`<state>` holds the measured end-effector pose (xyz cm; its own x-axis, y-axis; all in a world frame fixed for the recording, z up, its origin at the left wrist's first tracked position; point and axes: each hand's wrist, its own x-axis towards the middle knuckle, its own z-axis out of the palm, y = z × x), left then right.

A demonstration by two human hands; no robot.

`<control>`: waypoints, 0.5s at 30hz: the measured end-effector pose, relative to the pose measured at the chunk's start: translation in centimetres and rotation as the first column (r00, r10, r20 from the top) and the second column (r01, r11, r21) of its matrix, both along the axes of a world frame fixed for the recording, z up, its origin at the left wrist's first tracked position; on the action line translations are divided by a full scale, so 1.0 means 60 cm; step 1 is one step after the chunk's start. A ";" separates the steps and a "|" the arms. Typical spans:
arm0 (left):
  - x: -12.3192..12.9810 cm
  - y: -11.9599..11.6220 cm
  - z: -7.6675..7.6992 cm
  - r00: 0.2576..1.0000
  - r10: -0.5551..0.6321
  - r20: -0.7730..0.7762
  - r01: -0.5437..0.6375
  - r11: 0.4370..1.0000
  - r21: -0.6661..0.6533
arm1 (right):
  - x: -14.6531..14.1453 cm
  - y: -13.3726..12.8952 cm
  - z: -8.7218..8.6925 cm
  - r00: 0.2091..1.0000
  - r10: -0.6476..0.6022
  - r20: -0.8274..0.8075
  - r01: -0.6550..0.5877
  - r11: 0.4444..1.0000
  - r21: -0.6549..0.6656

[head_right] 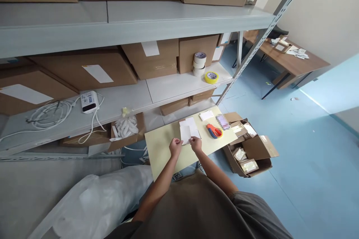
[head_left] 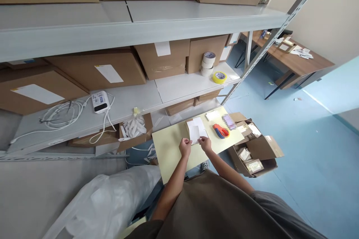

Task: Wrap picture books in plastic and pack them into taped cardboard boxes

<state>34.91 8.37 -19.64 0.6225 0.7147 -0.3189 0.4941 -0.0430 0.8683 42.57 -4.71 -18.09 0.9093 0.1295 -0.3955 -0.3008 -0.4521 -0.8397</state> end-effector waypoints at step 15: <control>0.044 -0.047 -0.043 0.964 0.132 -0.231 -0.118 0.990 0.073 | 0.065 -0.023 -0.067 0.973 0.232 0.008 -0.223 0.943 -0.247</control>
